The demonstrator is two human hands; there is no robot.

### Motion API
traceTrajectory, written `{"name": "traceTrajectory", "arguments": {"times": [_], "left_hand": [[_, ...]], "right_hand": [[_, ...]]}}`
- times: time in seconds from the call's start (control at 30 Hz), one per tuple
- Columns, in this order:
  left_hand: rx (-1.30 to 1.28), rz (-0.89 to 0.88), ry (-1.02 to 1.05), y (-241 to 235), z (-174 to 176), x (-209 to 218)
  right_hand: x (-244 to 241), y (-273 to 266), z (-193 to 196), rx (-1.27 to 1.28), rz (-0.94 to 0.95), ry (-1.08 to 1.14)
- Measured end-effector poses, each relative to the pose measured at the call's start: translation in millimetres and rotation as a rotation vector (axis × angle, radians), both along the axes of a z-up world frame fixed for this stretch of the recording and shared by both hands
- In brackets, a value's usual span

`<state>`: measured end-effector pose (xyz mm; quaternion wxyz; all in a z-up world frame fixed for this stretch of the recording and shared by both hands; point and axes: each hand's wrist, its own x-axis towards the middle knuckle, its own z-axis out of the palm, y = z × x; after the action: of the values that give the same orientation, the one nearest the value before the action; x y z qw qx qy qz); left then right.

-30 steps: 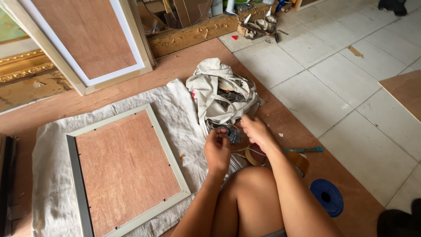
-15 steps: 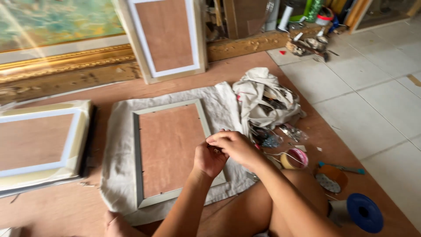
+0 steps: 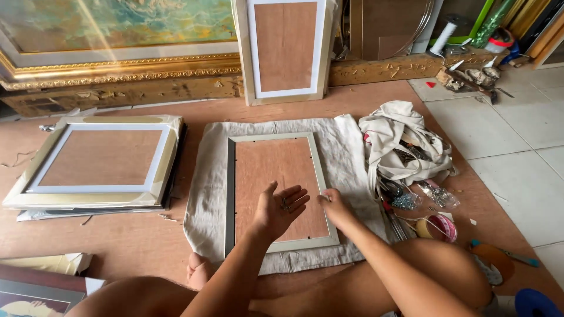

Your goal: The person sits on the floor and assembles a picture frame by attaching metal hanging hardware to the back. They use a screwdriver to secure screws into the frame's back panel.

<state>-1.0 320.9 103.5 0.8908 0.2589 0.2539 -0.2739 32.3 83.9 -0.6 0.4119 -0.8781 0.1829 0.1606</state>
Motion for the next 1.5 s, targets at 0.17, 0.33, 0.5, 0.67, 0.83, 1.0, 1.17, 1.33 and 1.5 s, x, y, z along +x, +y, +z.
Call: {"name": "traceTrajectory", "arguments": {"times": [0.17, 0.33, 0.5, 0.67, 0.83, 1.0, 1.17, 1.33, 1.5], "left_hand": [[-0.022, 0.009, -0.045, -15, 8, 7], [-0.058, 0.034, -0.060, -20, 0, 10], [-0.090, -0.019, -0.127, -28, 21, 4], [-0.076, -0.014, -0.157, -28, -1, 13], [0.161, 0.044, -0.148, -32, -38, 29], [1.011, -0.197, -0.169, -27, -103, 45], [1.043, -0.167, -0.190, -36, -94, 38], [0.998, -0.155, -0.162, -31, -99, 37], [0.831, -0.080, -0.194, -29, -76, 26]], "right_hand": [[-19, 8, 32, 0.155, -0.057, 0.032], [-35, 27, 75, 0.002, 0.080, -0.247], [-57, 65, 142, -0.168, 0.436, -0.675], [-55, 71, 143, -0.155, 0.420, -0.655], [-29, 45, 115, 0.078, 0.171, -0.443], [-10, 7, 95, 0.172, -0.019, -0.101], [-17, 12, 90, 0.094, 0.009, -0.020], [-15, 22, 74, 0.040, -0.026, 0.038], [-14, 27, 62, 0.153, -0.100, 0.076]]}}
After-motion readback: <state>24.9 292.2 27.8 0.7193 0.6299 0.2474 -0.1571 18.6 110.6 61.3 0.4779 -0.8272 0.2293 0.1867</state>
